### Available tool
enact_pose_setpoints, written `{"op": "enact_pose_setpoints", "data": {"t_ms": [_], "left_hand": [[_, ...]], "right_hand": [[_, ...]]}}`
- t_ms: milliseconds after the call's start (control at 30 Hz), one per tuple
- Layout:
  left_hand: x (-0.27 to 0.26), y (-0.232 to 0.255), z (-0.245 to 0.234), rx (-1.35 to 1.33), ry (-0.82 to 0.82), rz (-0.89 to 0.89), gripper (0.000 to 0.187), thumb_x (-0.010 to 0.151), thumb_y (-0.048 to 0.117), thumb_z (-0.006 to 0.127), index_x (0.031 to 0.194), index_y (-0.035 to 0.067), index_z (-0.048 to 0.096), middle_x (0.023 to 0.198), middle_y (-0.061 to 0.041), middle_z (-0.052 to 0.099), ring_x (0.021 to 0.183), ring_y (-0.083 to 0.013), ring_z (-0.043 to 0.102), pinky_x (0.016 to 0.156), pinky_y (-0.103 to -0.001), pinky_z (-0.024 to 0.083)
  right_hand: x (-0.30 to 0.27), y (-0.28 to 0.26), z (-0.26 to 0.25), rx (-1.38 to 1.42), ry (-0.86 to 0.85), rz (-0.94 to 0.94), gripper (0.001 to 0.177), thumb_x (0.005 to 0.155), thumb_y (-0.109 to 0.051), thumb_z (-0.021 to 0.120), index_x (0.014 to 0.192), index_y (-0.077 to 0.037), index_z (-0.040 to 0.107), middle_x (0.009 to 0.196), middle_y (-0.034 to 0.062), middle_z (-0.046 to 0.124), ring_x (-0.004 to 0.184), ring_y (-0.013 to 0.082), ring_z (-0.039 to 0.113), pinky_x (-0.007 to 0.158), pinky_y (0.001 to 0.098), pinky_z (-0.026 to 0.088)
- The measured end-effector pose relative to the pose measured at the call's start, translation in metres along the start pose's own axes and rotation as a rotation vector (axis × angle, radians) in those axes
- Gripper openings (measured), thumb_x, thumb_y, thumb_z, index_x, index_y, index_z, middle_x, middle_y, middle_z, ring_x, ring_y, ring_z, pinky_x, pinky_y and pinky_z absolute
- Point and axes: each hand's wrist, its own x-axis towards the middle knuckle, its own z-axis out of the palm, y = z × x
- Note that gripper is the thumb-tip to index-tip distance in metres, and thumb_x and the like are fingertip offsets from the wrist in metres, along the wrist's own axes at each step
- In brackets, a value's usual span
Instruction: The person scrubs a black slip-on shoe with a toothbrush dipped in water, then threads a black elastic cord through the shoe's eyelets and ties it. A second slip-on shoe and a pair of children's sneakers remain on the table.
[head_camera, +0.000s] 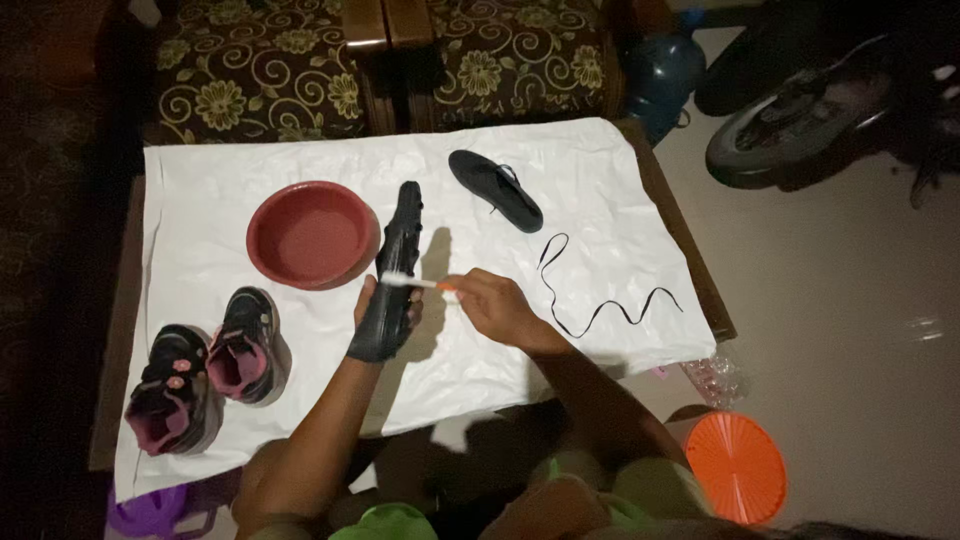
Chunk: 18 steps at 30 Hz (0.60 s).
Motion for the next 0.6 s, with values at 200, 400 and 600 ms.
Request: {"op": "enact_pose_setpoints", "data": {"t_ms": [200, 400, 600], "left_hand": [[-0.004, 0.006, 0.003, -0.029, 0.070, -0.066, 0.076, 0.104, 0.066, 0.049, 0.129, -0.005, 0.055, 0.102, -0.018, 0.062, 0.083, -0.0245, 0.065, 0.069, -0.032, 0.058], [0.009, 0.003, -0.007, -0.039, 0.079, -0.067, 0.060, 0.102, 0.055, 0.055, 0.129, 0.001, 0.060, 0.103, -0.022, 0.068, 0.083, -0.0285, 0.071, 0.068, -0.033, 0.061], [0.031, 0.029, -0.031, 0.141, 0.317, -0.010, 0.055, 0.102, 0.047, 0.060, 0.125, -0.003, 0.061, 0.098, -0.015, 0.073, 0.079, -0.0220, 0.074, 0.068, -0.034, 0.062]], "right_hand": [[0.002, 0.002, 0.003, 0.001, -0.053, 0.060, 0.030, 0.103, -0.014, 0.056, 0.128, -0.011, 0.071, 0.089, 0.0101, 0.067, 0.069, 0.0192, 0.061, 0.062, 0.0341, 0.052], [0.006, 0.006, -0.003, -0.024, 0.094, 0.091, 0.030, 0.103, -0.014, 0.057, 0.129, -0.008, 0.070, 0.090, 0.0097, 0.066, 0.072, 0.0187, 0.062, 0.064, 0.0327, 0.051], [0.005, 0.006, 0.004, 0.015, -0.038, 0.084, 0.031, 0.095, -0.009, 0.057, 0.121, -0.008, 0.075, 0.092, 0.0071, 0.069, 0.073, 0.0157, 0.064, 0.066, 0.0295, 0.052]]}}
